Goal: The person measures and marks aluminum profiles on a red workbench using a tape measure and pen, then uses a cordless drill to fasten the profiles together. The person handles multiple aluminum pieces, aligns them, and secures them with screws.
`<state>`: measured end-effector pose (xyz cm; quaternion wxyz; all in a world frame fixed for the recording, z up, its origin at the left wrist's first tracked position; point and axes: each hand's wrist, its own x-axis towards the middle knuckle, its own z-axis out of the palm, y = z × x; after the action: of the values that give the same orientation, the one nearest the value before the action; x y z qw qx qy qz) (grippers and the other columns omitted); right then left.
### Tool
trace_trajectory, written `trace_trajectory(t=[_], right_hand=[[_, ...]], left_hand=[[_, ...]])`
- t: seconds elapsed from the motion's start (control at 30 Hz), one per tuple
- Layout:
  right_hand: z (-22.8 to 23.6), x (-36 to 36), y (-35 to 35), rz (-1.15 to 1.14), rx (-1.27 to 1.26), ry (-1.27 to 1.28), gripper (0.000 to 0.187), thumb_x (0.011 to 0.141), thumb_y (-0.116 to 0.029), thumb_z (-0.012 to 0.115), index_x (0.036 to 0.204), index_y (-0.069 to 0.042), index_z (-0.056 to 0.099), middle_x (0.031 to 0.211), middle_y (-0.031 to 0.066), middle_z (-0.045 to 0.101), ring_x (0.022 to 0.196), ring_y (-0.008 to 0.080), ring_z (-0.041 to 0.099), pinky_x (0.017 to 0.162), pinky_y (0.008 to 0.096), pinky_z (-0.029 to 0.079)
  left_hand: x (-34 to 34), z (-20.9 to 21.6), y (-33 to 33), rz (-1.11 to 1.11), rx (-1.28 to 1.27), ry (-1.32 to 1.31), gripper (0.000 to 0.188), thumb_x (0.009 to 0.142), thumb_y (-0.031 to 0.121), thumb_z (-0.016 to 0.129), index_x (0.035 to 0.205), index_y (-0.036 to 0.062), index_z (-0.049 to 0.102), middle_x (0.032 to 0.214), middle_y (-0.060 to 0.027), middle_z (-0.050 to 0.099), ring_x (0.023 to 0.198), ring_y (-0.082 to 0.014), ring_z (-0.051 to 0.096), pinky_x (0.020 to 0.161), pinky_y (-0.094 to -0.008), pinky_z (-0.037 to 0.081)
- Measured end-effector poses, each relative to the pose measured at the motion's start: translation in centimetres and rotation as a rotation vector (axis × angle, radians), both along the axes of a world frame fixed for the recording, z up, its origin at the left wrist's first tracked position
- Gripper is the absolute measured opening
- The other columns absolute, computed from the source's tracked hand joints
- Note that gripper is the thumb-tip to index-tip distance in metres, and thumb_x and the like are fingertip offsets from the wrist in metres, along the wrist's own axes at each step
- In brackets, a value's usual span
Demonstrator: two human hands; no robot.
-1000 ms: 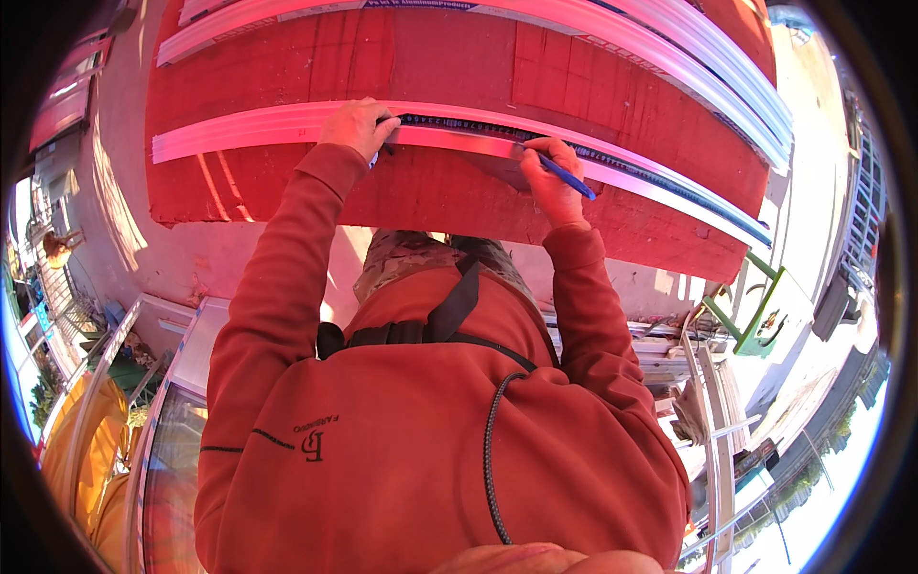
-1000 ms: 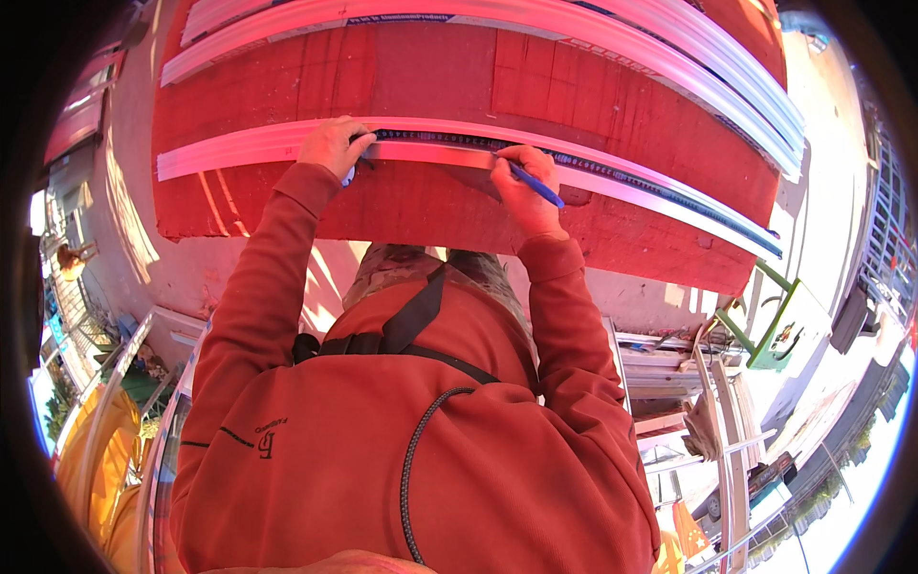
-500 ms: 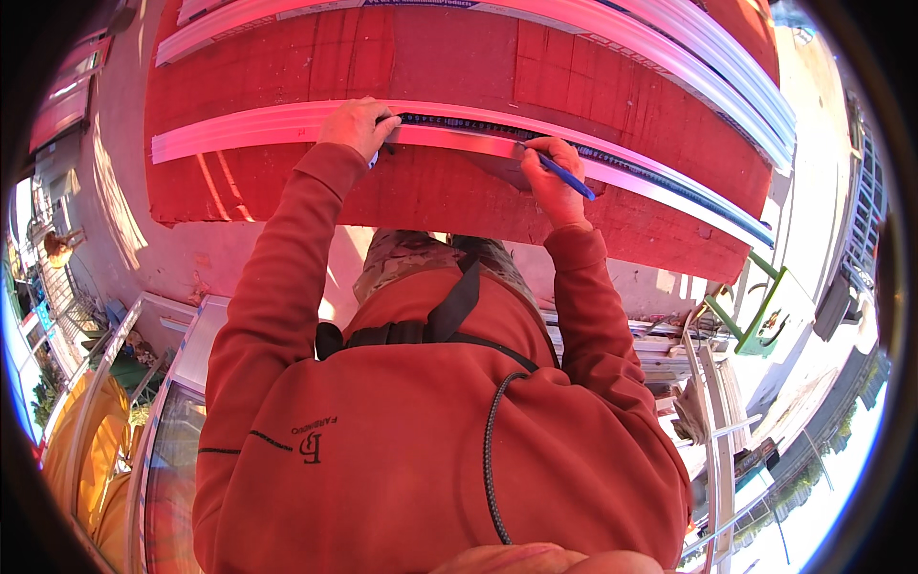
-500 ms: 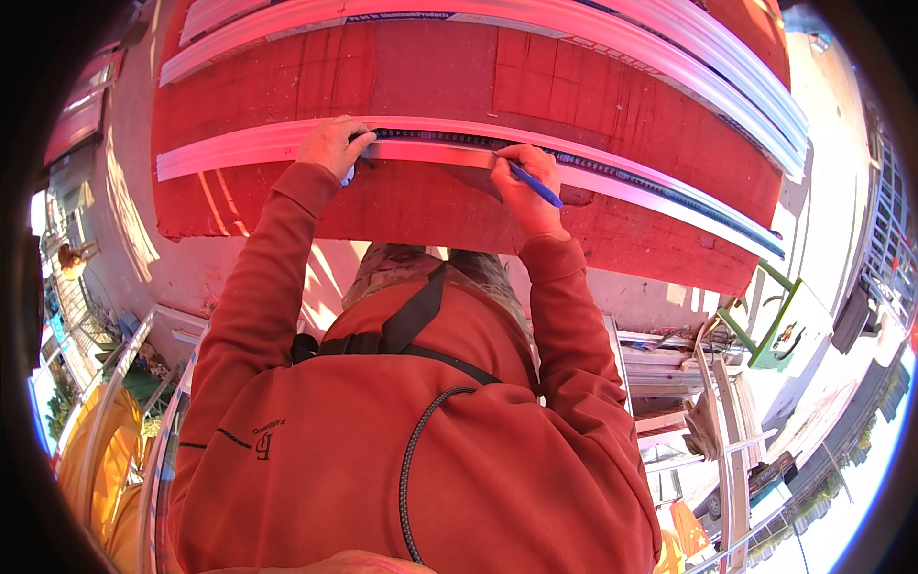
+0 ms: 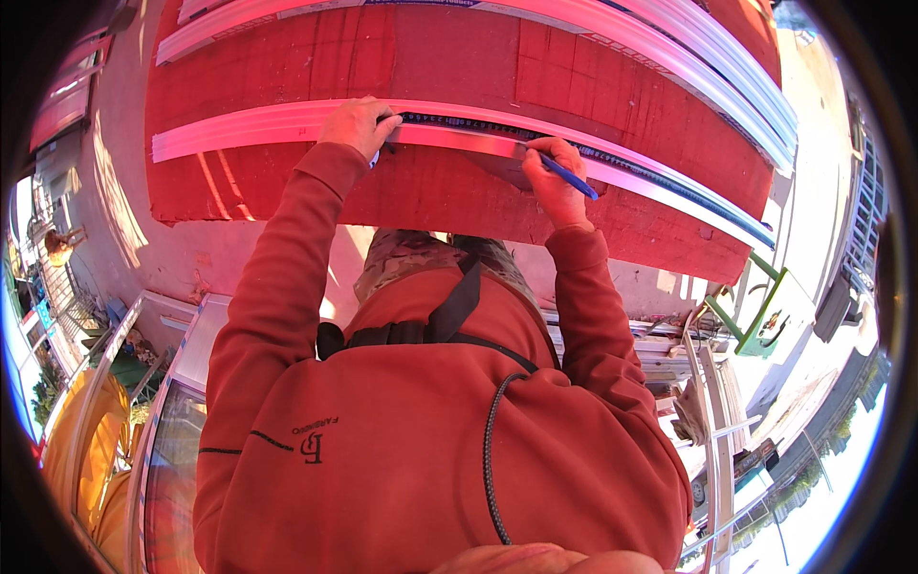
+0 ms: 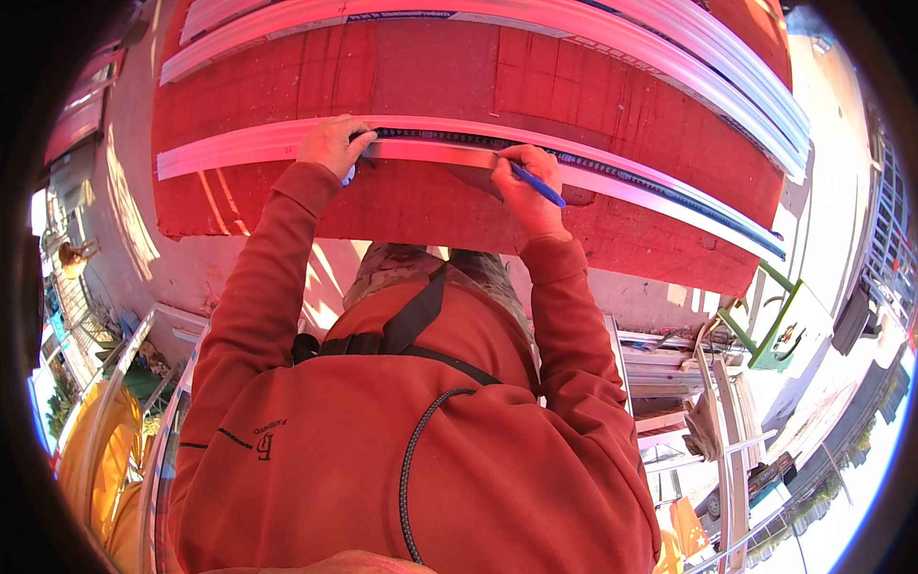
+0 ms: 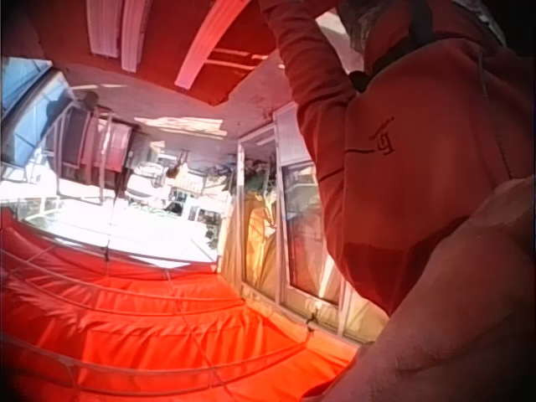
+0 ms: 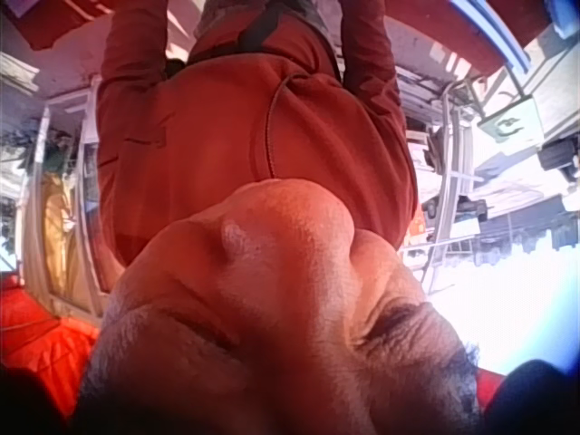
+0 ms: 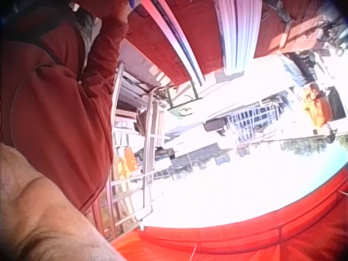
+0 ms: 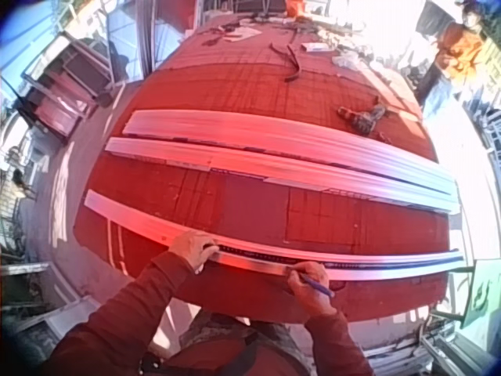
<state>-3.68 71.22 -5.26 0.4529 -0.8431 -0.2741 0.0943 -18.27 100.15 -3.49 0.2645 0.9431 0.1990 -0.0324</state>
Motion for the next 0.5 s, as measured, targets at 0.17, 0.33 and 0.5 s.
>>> trace_trajectory(t=[0.17, 0.33, 0.5], right_hand=[[-0.1, 0.1, 0.0, 0.010, -0.014, 0.000, 0.012, 0.079, -0.011, 0.068, 0.089, -0.004, 0.070, 0.083, 0.0114, 0.069, 0.079, 0.0249, 0.066, 0.075, 0.0348, 0.052], [0.2, 0.1, 0.0, 0.025, 0.016, -0.008, 0.013, 0.079, -0.011, 0.068, 0.089, -0.004, 0.070, 0.081, 0.0112, 0.069, 0.078, 0.0237, 0.065, 0.073, 0.0343, 0.052], [-2.1, -0.8, -1.5, -0.056, 0.114, 0.241, 0.011, 0.086, -0.010, 0.068, 0.095, -0.003, 0.069, 0.078, 0.0031, 0.066, 0.067, 0.0090, 0.060, 0.060, 0.0265, 0.053]], left_hand=[[-0.1, -0.4, 0.1, -0.005, 0.006, -0.017, 0.019, 0.090, 0.023, 0.067, 0.093, 0.0043, 0.071, 0.090, -0.0121, 0.068, 0.090, -0.0324, 0.065, 0.078, -0.0410, 0.051], [-0.1, -0.4, 0.1, -0.016, 0.008, -0.056, 0.019, 0.089, 0.022, 0.067, 0.092, 0.0040, 0.071, 0.089, -0.0125, 0.068, 0.089, -0.0329, 0.065, 0.078, -0.0415, 0.051], [-0.1, -0.4, 0.1, -0.015, 0.013, -0.031, 0.019, 0.089, 0.021, 0.067, 0.092, 0.0034, 0.071, 0.089, -0.0131, 0.068, 0.089, -0.0331, 0.065, 0.078, -0.0415, 0.051]])
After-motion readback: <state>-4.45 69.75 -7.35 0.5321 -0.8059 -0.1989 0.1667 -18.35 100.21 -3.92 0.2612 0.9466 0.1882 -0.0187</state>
